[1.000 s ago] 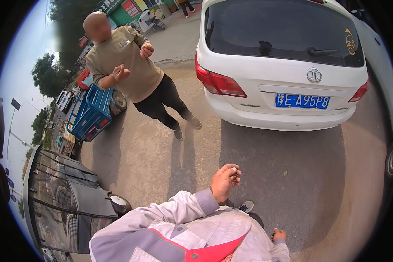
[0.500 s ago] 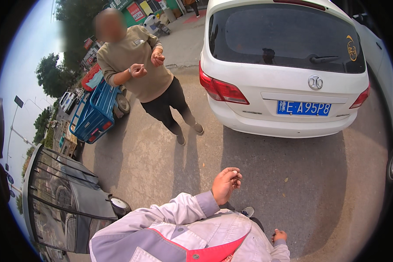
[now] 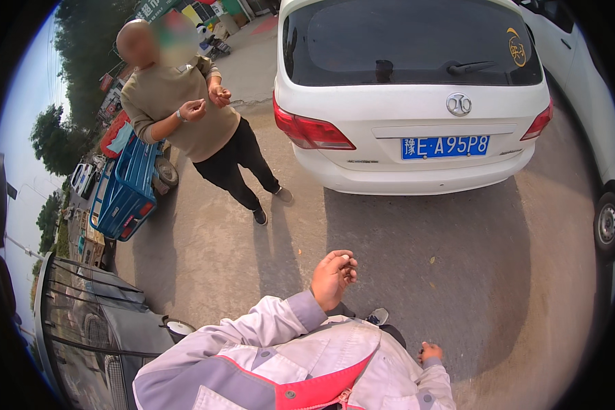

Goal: The person kneels beside a white car and uses a cordless impact wrench to remove lug nuts from a wheel. After loosening the nuts, the person lowers the car with a red hydraulic jack, then walks to the rear of the vehicle and opens the trunk.

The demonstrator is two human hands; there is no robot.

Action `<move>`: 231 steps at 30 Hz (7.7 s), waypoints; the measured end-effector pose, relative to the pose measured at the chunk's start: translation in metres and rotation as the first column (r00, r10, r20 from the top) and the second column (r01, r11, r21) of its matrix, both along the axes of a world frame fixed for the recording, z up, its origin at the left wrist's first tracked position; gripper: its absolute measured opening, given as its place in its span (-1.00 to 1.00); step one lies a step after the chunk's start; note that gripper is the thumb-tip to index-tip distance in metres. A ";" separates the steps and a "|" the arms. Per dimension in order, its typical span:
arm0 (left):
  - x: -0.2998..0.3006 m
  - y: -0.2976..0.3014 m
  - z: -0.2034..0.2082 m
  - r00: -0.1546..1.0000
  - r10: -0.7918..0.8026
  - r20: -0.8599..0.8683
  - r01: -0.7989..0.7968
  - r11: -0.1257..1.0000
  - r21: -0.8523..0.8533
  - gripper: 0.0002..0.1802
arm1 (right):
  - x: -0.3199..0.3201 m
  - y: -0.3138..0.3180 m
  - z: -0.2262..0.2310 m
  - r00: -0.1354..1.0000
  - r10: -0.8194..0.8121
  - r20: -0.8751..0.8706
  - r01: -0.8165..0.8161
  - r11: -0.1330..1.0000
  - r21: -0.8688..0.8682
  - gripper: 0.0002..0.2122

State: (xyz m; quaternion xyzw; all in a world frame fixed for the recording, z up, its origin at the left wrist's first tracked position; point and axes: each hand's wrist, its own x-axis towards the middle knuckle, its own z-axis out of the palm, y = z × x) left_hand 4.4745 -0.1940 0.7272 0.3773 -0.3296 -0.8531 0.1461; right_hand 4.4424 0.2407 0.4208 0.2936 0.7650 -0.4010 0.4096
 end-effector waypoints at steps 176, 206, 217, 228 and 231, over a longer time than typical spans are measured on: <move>-0.671 0.041 -0.118 0.497 0.865 -0.064 -0.863 0.501 0.069 -0.40 | -1.111 0.098 0.214 0.529 0.640 -0.557 -0.817 0.562 -0.130 -0.28; -0.721 0.509 -0.256 0.236 0.840 0.488 -0.943 0.320 -0.095 0.13 | -1.136 0.073 0.220 0.317 0.547 -0.775 -0.709 -0.406 -0.577 -0.23; -0.811 0.563 -0.238 0.303 0.952 0.044 -0.942 0.292 0.165 0.17 | -1.110 0.074 0.240 0.480 0.520 -0.707 -0.514 -0.486 -0.707 -0.29; -0.805 0.536 -0.155 0.390 0.829 -0.400 -0.914 0.296 -0.277 -0.36 | -1.084 0.045 0.260 0.600 0.377 -0.706 -0.376 -0.646 -0.665 -0.29; -0.809 0.536 -0.125 0.337 0.827 -0.451 -0.917 0.179 -0.356 -0.43 | -1.086 0.048 0.261 0.560 0.296 -0.774 -0.442 -0.683 -0.581 -0.25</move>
